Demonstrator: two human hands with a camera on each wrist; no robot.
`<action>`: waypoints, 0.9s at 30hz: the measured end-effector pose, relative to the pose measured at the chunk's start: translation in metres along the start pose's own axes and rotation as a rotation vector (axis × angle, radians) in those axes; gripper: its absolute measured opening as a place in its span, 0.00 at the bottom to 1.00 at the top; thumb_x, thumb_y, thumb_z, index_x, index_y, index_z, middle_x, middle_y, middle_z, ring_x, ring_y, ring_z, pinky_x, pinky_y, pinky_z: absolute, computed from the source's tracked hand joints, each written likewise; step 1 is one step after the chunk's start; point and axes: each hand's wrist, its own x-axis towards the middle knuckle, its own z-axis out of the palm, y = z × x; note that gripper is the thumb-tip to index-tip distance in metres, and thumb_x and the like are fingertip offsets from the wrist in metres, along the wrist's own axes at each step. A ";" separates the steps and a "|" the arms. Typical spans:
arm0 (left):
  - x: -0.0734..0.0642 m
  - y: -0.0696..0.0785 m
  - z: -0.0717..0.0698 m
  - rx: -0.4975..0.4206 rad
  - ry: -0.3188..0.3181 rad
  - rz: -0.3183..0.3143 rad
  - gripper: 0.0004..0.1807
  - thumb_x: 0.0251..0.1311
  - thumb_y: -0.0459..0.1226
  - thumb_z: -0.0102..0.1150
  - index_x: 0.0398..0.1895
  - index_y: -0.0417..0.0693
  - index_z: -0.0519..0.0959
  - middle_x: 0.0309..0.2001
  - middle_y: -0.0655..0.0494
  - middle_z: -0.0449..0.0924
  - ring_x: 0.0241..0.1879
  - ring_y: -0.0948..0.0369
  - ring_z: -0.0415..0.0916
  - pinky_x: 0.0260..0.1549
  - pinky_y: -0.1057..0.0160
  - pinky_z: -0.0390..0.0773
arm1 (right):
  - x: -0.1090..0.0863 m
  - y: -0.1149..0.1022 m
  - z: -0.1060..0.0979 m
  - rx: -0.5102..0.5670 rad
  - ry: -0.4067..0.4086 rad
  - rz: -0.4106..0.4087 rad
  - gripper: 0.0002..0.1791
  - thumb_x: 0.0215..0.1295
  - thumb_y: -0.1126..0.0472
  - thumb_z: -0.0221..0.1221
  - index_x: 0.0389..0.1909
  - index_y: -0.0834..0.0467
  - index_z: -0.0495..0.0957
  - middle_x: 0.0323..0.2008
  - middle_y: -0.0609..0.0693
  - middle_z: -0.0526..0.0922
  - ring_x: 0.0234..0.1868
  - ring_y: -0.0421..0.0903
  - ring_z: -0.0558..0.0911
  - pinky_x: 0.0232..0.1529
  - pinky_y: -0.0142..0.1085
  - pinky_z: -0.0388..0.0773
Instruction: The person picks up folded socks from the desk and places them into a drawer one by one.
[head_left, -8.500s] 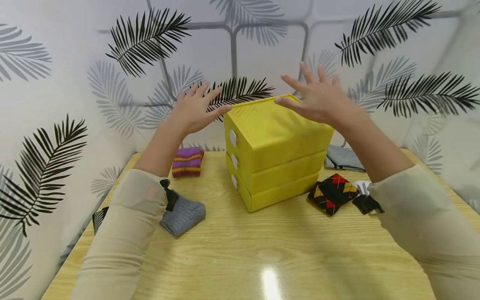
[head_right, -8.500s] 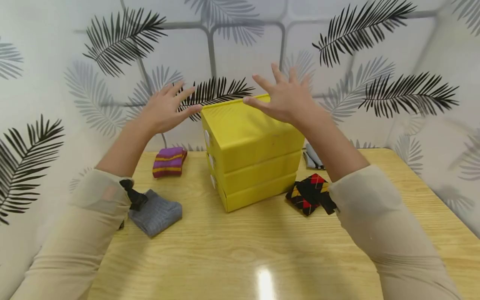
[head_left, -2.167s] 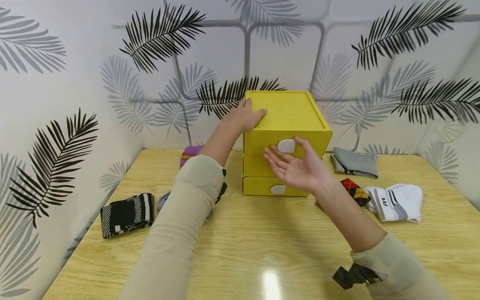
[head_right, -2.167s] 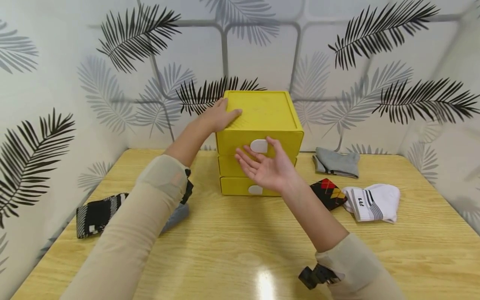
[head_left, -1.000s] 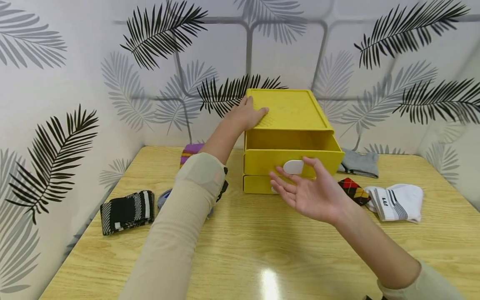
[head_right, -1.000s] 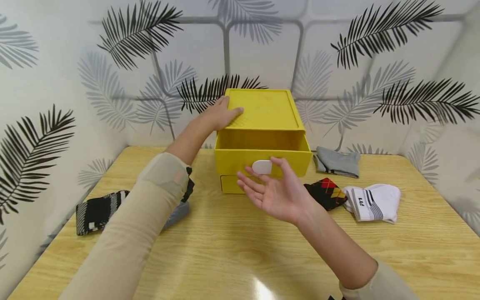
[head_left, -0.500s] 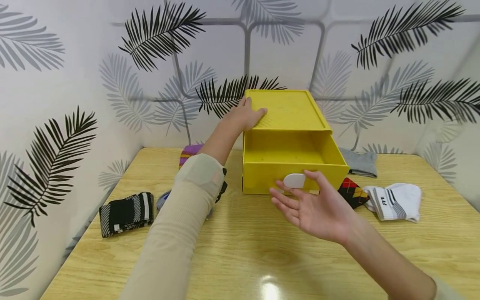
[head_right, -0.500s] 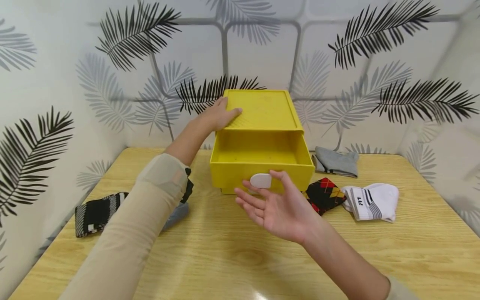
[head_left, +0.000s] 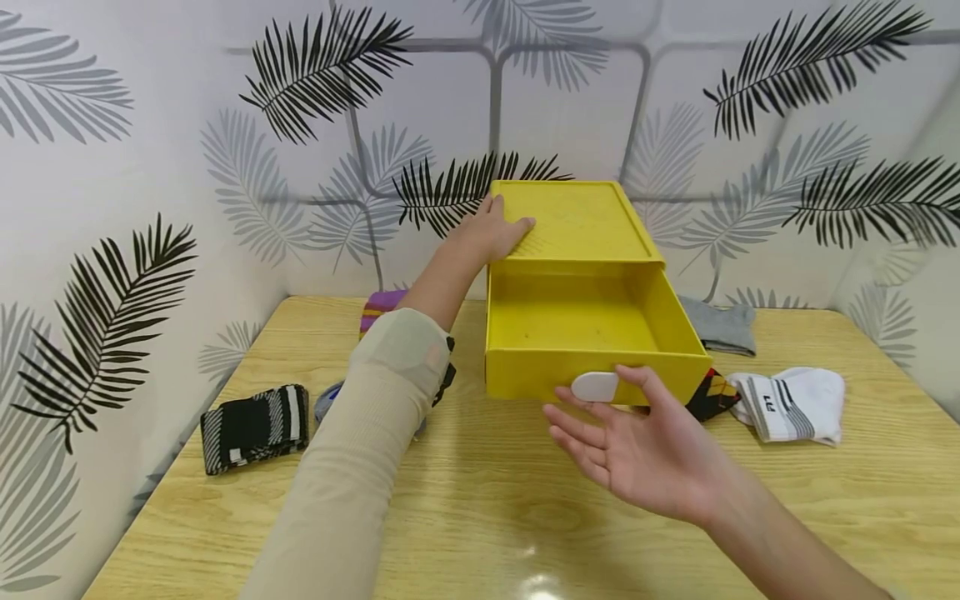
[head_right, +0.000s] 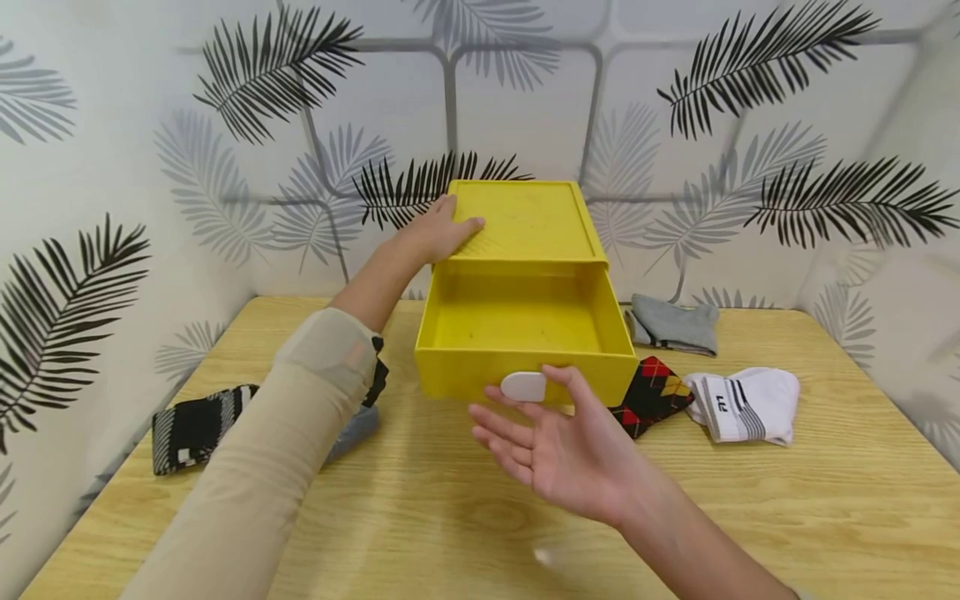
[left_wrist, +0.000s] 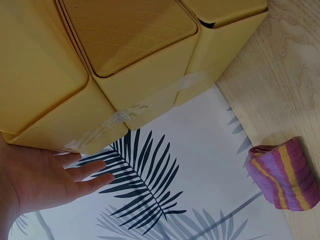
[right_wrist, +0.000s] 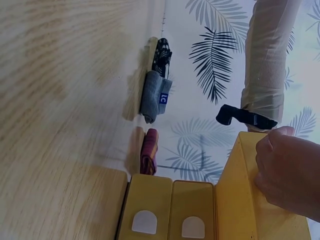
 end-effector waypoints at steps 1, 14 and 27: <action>0.000 0.000 0.000 0.000 0.001 0.002 0.42 0.64 0.63 0.27 0.72 0.55 0.30 0.72 0.60 0.25 0.69 0.51 0.33 0.63 0.48 0.44 | -0.001 0.001 0.000 -0.002 -0.016 0.006 0.29 0.68 0.42 0.43 0.61 0.59 0.60 0.58 0.59 0.67 0.58 0.52 0.67 0.63 0.35 0.53; -0.002 0.001 0.000 -0.002 0.006 0.001 0.42 0.64 0.63 0.28 0.73 0.54 0.31 0.72 0.60 0.25 0.69 0.51 0.34 0.63 0.47 0.45 | -0.012 0.012 -0.004 -0.006 -0.112 0.051 0.31 0.69 0.40 0.37 0.57 0.61 0.67 0.58 0.59 0.68 0.57 0.52 0.69 0.63 0.34 0.52; -0.002 0.000 0.000 -0.013 -0.001 0.012 0.41 0.64 0.62 0.27 0.72 0.54 0.30 0.72 0.59 0.24 0.69 0.51 0.32 0.63 0.48 0.43 | -0.012 0.020 -0.019 -0.025 -0.147 0.048 0.33 0.69 0.40 0.35 0.60 0.61 0.67 0.60 0.58 0.66 0.58 0.51 0.68 0.63 0.34 0.54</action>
